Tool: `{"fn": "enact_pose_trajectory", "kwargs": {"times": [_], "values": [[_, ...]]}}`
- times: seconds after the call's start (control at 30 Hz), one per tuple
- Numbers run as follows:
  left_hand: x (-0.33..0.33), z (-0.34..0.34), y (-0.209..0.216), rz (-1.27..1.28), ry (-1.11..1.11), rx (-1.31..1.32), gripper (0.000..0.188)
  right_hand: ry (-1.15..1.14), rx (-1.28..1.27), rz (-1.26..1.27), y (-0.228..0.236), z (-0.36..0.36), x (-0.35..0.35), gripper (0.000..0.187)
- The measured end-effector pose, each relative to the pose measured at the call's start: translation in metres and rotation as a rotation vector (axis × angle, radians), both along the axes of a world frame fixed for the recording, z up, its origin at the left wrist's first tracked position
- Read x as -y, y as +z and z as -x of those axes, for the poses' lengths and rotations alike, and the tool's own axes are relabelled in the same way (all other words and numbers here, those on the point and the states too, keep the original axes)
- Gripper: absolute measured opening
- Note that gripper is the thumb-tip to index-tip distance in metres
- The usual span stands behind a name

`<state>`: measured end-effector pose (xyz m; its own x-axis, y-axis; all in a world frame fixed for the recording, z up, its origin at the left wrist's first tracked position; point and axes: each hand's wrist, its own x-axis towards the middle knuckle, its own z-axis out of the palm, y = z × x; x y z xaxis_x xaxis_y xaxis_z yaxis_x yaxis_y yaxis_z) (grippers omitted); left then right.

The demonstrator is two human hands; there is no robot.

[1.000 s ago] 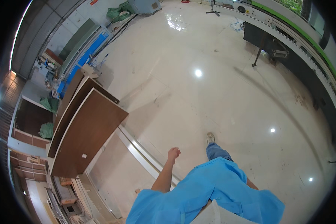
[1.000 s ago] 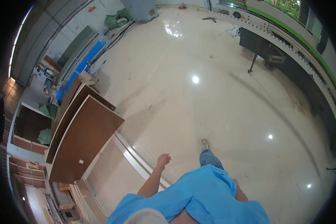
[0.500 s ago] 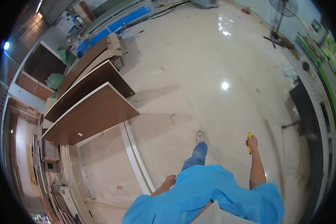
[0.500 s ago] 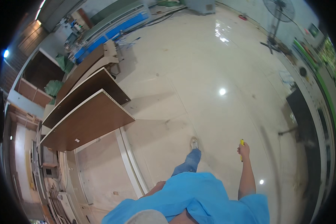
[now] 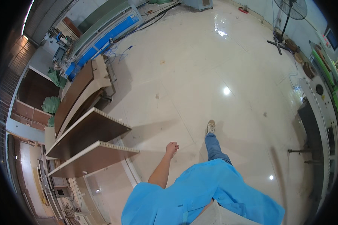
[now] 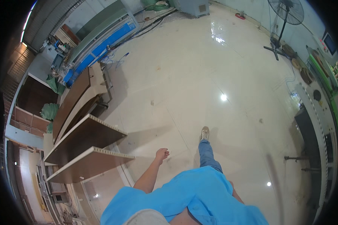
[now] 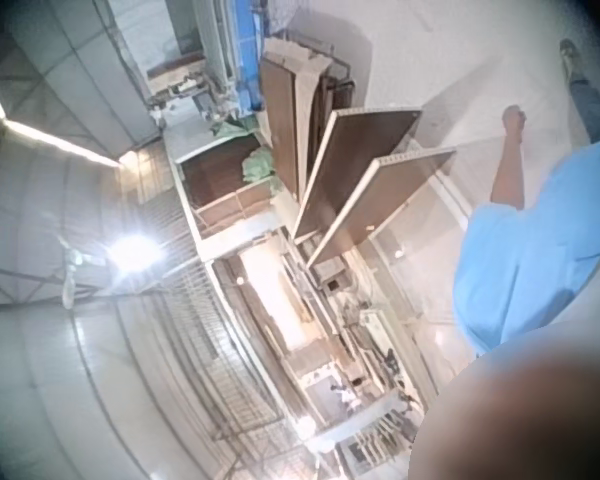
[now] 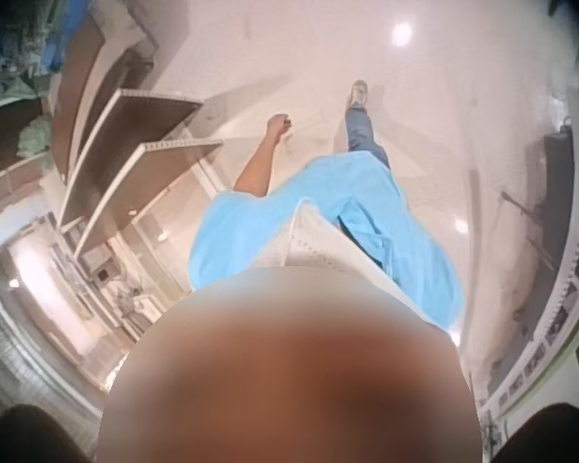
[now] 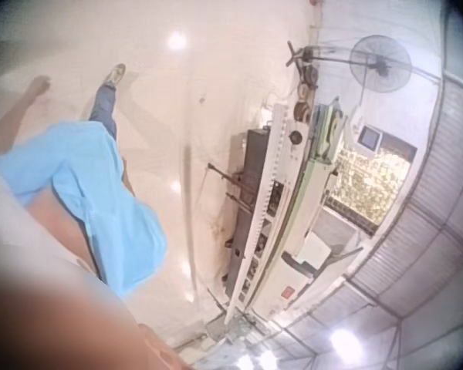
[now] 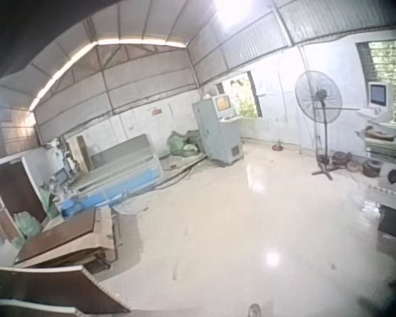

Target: The person uses a utility knife to cut tape and open a cardboard box, removes the packaging, and places a large wooden panel onto a machine table. They then use a blue air nozzle to clean the machine surface before positioning the panel.

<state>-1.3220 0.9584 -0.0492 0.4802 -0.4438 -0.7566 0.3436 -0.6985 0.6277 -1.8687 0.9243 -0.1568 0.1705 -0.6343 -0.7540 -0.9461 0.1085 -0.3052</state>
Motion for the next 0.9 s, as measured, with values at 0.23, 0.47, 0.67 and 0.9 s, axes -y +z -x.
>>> {"fn": "enact_pose_trajectory", "kwargs": {"times": [0.23, 0.47, 0.67, 0.9], "values": [[0.192, -0.063, 0.017, 0.014, -0.053, -0.128, 0.034, 0.147, -0.178, -0.065, -0.008, -0.079, 0.243, 0.053], [0.275, -0.110, -0.036, -0.085, -0.104, 0.021, 0.027, -0.433, 0.547, 0.156, 0.051, -0.261, 0.620, 0.015], [0.389, -0.180, -0.071, -0.176, -0.632, 0.350, 0.017, -0.201, 0.389, 0.511, 0.084, -0.398, 0.834, 0.029], [0.695, -0.307, -0.048, -0.162, -0.027, -0.131, 0.023, -0.373, 0.124, 0.504, 0.082, -0.408, 0.912, 0.033]]}}
